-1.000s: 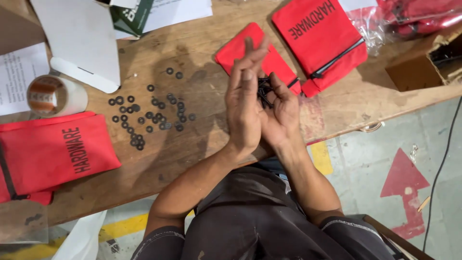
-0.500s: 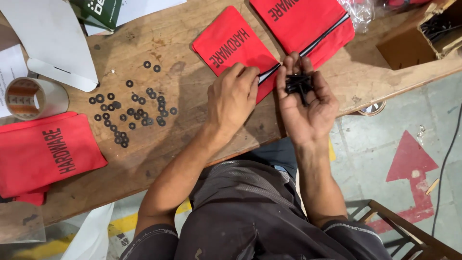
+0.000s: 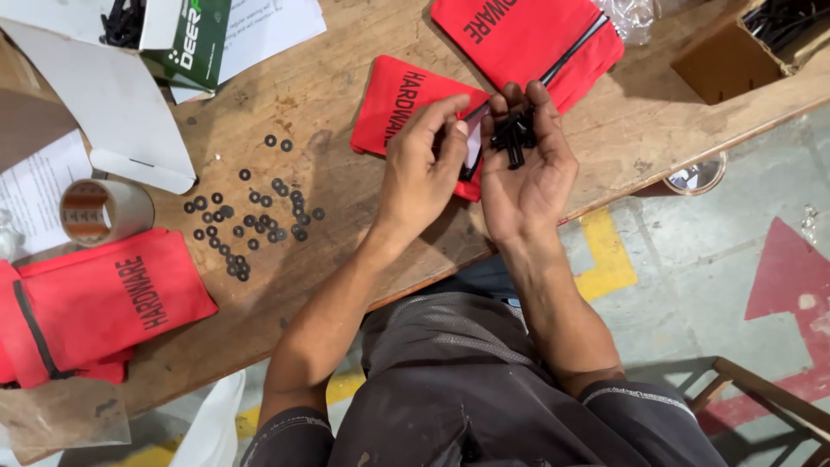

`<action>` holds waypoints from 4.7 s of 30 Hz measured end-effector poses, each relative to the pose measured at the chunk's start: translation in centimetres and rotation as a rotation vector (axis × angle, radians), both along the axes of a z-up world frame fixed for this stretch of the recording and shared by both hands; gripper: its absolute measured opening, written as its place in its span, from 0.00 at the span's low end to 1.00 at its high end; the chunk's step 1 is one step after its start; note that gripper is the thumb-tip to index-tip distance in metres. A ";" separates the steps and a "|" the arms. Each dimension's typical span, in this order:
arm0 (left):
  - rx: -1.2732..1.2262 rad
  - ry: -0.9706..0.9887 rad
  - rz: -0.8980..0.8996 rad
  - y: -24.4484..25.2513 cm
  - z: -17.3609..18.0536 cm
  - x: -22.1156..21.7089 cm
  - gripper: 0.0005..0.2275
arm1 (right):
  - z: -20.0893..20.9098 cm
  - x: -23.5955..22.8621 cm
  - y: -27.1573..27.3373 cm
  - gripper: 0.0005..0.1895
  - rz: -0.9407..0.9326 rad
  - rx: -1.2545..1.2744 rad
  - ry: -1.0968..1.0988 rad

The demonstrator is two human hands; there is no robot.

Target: Sorting screws and washers on a workbench and counting or placing them near red storage bags.

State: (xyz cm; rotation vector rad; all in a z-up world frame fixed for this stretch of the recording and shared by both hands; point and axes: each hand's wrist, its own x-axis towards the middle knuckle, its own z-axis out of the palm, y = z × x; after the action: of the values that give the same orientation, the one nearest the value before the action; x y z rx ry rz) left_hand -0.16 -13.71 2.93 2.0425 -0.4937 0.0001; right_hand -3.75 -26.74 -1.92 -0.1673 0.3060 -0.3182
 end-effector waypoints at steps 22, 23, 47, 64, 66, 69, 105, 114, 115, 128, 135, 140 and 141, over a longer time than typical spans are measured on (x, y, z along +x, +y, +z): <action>0.012 0.030 -0.021 6.2 4.8 -0.4 0.10 | 6.6 -4.9 -2.6 0.21 0.273 0.258 -0.150; 0.203 -0.117 -0.053 5.3 5.1 -0.7 0.09 | 6.8 -5.1 -2.6 0.22 0.310 0.209 -0.128; 0.359 -0.220 0.022 5.7 9.8 -1.9 0.05 | 8.9 -5.4 0.2 0.26 0.573 0.189 -0.022; 0.346 -0.063 -0.069 4.7 8.7 -3.2 0.06 | 6.2 -4.3 1.6 0.21 0.607 0.175 -0.082; 0.305 -0.072 -0.041 4.4 8.8 -3.6 0.05 | 6.5 -3.2 1.4 0.23 0.616 0.105 -0.015; 0.386 -0.212 -0.060 4.3 8.3 -3.0 0.05 | 6.7 -2.2 1.3 0.32 0.647 0.047 0.009; 0.152 -0.323 0.131 9.5 8.8 -2.2 0.06 | 8.7 -6.0 0.7 0.21 0.426 -1.119 -0.061; 0.256 -0.004 -0.182 8.0 7.5 -3.1 0.10 | 7.7 -3.5 1.2 0.32 0.248 -2.243 -0.116; 0.254 -0.001 -0.173 8.3 6.9 -3.6 0.10 | 7.1 -3.6 0.7 0.32 0.256 -2.244 -0.126; 0.318 -0.054 0.013 9.8 1.5 -9.4 0.17 | 6.4 -4.8 2.2 0.18 0.485 -2.234 -0.355; 0.314 -0.106 -0.022 9.5 0.6 -9.4 0.18 | 5.8 -4.7 2.5 0.11 0.519 -2.082 -0.265; 0.300 -0.305 0.018 9.1 -0.6 -9.6 0.16 | 5.4 -5.1 2.5 0.08 0.550 -1.910 -0.120; 0.319 -0.380 0.021 9.1 -0.9 -9.6 0.13 | 5.4 -5.1 2.5 0.08 0.538 -1.893 -0.088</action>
State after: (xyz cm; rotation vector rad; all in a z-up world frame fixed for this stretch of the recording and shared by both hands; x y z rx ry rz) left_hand -9.74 -4.61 1.99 2.3721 -0.7458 0.3472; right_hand -8.88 -24.19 3.48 -2.0514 -0.2344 0.0231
